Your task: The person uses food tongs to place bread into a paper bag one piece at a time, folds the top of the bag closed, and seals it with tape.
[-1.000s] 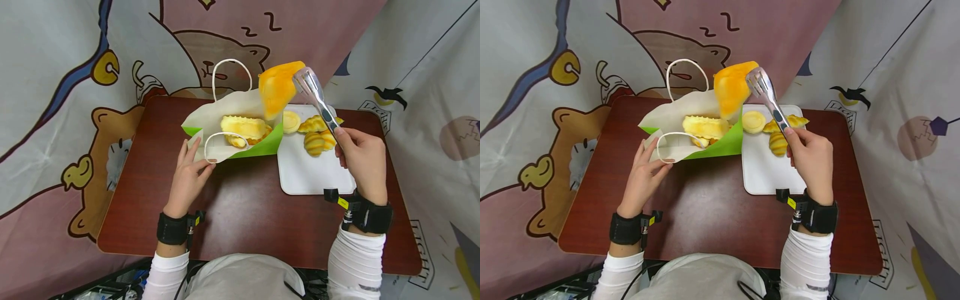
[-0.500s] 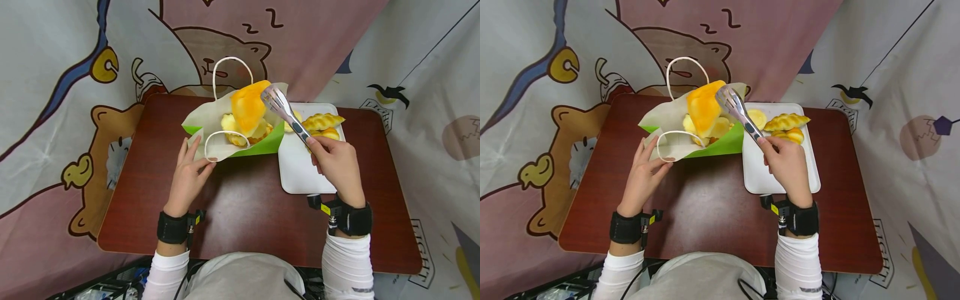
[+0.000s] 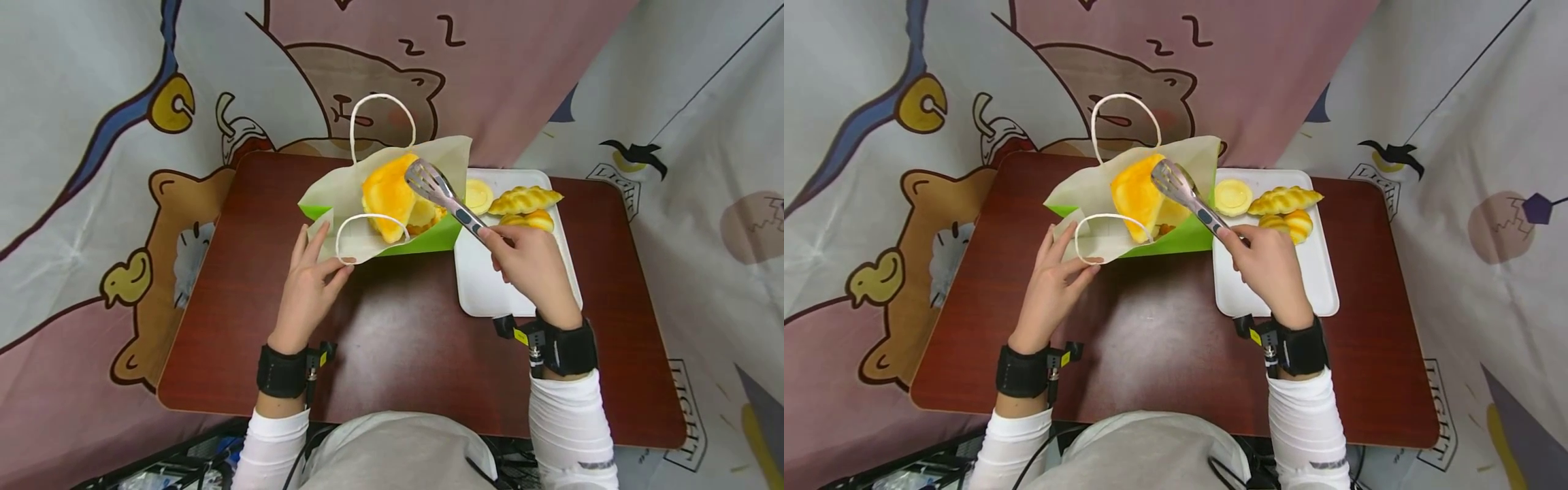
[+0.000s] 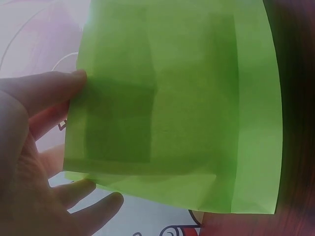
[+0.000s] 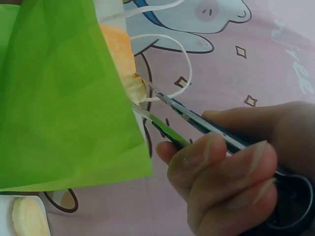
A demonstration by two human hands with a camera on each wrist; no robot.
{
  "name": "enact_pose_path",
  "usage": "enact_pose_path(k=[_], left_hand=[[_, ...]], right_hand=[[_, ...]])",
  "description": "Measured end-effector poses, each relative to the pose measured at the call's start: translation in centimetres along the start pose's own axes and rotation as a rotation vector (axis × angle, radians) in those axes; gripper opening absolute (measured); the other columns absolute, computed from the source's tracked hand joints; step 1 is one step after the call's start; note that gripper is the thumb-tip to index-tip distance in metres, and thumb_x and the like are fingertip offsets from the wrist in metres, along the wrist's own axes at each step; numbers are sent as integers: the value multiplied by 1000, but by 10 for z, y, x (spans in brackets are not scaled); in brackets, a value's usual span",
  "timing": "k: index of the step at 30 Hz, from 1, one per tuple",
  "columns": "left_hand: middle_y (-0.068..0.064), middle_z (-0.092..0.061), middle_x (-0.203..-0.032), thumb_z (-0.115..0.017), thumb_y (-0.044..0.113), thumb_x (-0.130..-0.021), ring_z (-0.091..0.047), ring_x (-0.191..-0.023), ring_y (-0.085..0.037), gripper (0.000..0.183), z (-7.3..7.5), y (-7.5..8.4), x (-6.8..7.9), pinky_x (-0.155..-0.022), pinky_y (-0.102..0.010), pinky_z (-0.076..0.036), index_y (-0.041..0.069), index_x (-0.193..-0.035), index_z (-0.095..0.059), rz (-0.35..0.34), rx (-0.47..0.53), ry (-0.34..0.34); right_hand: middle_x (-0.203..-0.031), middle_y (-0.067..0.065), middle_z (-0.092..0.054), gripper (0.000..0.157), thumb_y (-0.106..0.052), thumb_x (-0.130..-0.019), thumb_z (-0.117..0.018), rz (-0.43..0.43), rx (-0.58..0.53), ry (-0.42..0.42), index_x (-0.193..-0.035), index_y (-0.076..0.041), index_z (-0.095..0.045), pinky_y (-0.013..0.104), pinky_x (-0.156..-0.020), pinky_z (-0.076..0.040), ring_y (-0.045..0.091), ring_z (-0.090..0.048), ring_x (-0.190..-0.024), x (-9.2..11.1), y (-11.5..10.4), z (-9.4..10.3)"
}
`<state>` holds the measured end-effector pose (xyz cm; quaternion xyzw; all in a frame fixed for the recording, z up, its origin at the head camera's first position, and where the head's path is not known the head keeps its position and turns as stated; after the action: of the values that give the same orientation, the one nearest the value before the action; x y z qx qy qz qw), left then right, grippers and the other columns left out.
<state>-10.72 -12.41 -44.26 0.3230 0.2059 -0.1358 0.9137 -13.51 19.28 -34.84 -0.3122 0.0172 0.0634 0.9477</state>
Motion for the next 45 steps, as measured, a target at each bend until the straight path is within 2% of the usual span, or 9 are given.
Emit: enact_pose_path(k=[7, 13, 18, 26, 35, 40, 45], left_hand=[[-14, -38, -147, -74, 20, -82, -11, -140, -31, 14, 0, 0, 0, -105, -59, -31, 11, -92, -78, 1, 3, -4], [-13, -38, -148, -74, 21, -82, -11, -140, -32, 14, -1, 1, 1, -105, -59, -29, 11, -92, -78, 8, 3, -12], [-13, -37, -148, -74, 22, -82, -11, -140, -33, 15, -2, 2, 1, -105, -60, -29, 12, -92, -78, 7, 3, -16], [-14, -38, -148, -75, 19, -82, -11, -140, -33, 13, -3, 4, 3, -106, -60, -28, 11, -92, -78, 8, -1, -24], [-12, -37, -149, -74, 21, -83, -11, -140, -31, 13, -3, 5, 2, -105, -59, -30, 12, -91, -78, 17, -11, -17], [-12, -37, -148, -74, 20, -83, -11, -140, -32, 12, -3, 7, 2, -105, -58, -30, 12, -91, -78, 16, -12, -19], [-11, -38, -148, -75, 19, -82, -12, -140, -32, 13, -3, 8, 1, -104, -59, -32, 12, -91, -78, 26, -15, -16]], right_hand=[[-53, 5, -56, 42, -48, -94, -50, 12, 55, -56, -79, -13, -67, 32, -38, -35, 18, -50, -42, -10, -4, -2], [-51, 2, -56, 39, -44, -95, -51, 39, 98, -88, -74, -14, -65, 33, -41, -36, 16, -51, -40, -16, -10, -3], [-52, 2, -57, 34, -42, -94, -53, 53, 132, -98, -84, -13, -70, 32, -42, -38, 16, -51, -41, -22, -17, -5], [-55, 3, -58, 43, -49, -94, -51, 56, 140, -107, -85, -11, -70, 31, -41, -39, 18, -51, -45, -22, -21, -7], [-59, 5, -62, 49, -53, -93, -49, 15, 118, -21, -95, -9, -69, 33, -45, -38, 20, -52, -53, -18, -17, 0], [-58, 4, -63, 53, -57, -92, -47, 4, 77, 15, -97, -10, -69, 33, -46, -38, 17, -54, -51, -13, -12, 1], [-59, 4, -62, 51, -55, -91, -51, 27, -1, 74, -103, -9, -70, 33, -44, -40, 15, -55, -47, -8, -4, -2]])
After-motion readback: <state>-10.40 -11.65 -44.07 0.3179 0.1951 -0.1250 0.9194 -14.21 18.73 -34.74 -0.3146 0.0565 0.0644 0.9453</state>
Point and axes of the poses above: each hand's wrist, its own x-axis away from the middle knuckle, its own z-axis out of the back of the hand, y = z × x, the point moved 1 cm from there along -x, towards the middle knuckle
